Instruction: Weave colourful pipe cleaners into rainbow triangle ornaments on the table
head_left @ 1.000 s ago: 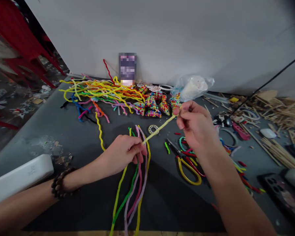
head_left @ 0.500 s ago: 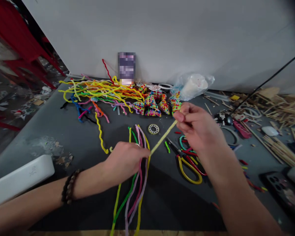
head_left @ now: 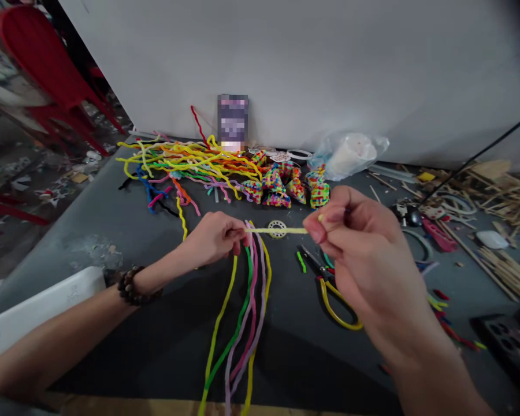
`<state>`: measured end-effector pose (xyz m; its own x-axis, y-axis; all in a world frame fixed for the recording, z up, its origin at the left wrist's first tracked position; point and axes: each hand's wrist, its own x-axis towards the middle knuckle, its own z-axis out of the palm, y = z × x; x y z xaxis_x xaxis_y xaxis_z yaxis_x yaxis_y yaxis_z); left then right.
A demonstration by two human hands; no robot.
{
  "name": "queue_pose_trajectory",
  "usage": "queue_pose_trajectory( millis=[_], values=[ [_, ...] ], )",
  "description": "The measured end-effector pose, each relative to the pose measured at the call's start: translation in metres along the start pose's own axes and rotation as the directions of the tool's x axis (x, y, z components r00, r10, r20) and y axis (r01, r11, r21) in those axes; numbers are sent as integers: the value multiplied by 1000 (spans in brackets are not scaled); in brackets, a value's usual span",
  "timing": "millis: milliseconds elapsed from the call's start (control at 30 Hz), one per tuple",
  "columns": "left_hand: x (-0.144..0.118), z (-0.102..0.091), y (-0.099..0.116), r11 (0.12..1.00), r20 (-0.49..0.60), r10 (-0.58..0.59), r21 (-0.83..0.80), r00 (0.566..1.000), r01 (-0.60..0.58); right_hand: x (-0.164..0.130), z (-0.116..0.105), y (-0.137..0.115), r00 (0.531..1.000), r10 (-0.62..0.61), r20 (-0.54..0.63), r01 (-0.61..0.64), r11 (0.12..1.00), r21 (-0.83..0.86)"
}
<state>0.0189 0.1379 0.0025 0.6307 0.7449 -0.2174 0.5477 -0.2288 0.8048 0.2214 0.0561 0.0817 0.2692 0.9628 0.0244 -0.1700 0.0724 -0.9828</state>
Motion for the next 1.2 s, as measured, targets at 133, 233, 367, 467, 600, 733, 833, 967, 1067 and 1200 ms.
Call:
queue_pose_trajectory(
  millis=[133, 233, 367, 467, 600, 733, 833, 967, 1067, 1200],
  values=[
    [-5, 2, 1, 999, 16, 42, 3, 999, -42, 2, 1, 0, 999, 17, 44, -18, 999, 27],
    [-12, 5, 8, 991, 51, 75, -117, 996, -68, 21, -16, 0, 998, -34, -45, 37, 996, 77],
    [-16, 7, 17, 938, 187, 62, -347, 980, 7, 47, -46, 1, 992, -105, -75, 110, 992, 61],
    [-17, 6, 20, 887, 117, 51, -462, 992, 9, 59, -60, 7, 999, -32, -5, 32, 997, 71],
    [-16, 3, 20, 914, 110, 56, -406, 992, -7, 67, -66, 17, 999, 42, -9, -41, 994, 102],
    [-18, 18, 17, 986, 81, 162, -45, 984, -158, 64, -60, 19, 997, 62, -51, -56, 993, 103],
    [-29, 40, 19, 962, 127, 250, 82, 960, -261, 58, -52, 19, 996, 66, -57, -61, 994, 94],
    [-52, 56, 34, 904, 209, 377, 129, 902, -407, 55, -41, 27, 992, 123, -41, -120, 991, 62],
    [-65, 54, 43, 866, 240, 420, 180, 875, -466, 58, -37, 35, 986, 161, -38, -159, 986, 49],
    [-59, 53, 41, 938, 172, 345, -87, 923, -335, 65, -48, 34, 996, 75, -56, -72, 996, 54]
  ],
)
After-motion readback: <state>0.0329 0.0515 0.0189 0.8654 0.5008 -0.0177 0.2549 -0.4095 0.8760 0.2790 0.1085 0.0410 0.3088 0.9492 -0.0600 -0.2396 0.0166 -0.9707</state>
